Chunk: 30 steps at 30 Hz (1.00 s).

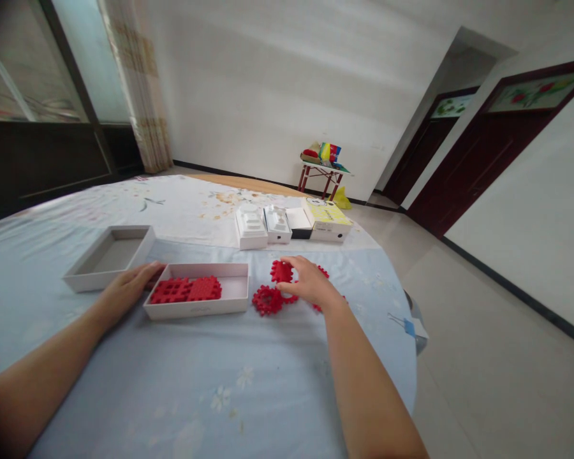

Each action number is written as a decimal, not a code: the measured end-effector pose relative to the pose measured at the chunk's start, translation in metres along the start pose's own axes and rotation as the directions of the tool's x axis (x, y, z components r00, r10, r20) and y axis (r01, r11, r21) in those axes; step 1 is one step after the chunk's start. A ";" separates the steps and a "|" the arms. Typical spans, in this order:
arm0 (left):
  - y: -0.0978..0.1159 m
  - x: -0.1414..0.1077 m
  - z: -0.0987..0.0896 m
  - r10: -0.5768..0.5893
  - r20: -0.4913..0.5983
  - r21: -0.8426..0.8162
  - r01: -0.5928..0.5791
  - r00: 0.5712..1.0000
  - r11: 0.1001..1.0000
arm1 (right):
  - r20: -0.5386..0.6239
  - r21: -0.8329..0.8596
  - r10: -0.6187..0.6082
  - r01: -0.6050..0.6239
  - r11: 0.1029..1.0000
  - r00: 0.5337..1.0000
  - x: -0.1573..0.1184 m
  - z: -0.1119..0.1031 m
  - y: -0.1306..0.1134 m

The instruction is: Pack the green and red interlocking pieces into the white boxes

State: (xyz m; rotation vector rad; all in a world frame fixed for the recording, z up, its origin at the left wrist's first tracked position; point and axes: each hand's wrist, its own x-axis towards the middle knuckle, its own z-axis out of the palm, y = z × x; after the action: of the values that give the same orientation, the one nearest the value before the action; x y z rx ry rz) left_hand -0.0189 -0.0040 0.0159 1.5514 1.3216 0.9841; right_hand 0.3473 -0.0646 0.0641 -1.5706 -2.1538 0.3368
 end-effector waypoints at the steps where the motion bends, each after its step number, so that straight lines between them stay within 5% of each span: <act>1: 0.000 0.000 0.000 0.004 0.000 0.000 -0.004 1.000 1.000 | -0.015 0.030 -0.043 0.043 0.999 0.999 0.001 0.001 -0.008; 8: 0.001 0.000 0.002 0.026 -0.034 -0.012 -0.027 0.999 1.000 | -0.020 0.086 -0.239 0.240 0.967 0.971 0.015 0.016 -0.067; 19: 0.002 -0.003 0.002 0.099 -0.042 -0.066 -0.102 0.994 0.993 | 0.155 0.011 -0.397 0.400 0.916 0.905 0.082 0.074 -0.142; 23: -0.005 0.001 0.001 0.109 -0.053 -0.068 -0.112 0.993 0.991 | 0.204 -0.016 -0.401 0.412 0.911 0.893 0.091 0.083 -0.150; 30: -0.014 0.006 0.002 0.092 -0.052 -0.082 -0.096 0.994 0.992 | 0.194 -0.005 -0.331 0.338 0.941 0.924 0.082 0.066 -0.134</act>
State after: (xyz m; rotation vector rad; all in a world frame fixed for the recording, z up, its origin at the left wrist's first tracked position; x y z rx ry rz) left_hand -0.0204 0.0024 0.0021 1.5460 1.2331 1.1285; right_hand 0.1830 -0.0261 0.0843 -1.1962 -2.5381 0.3459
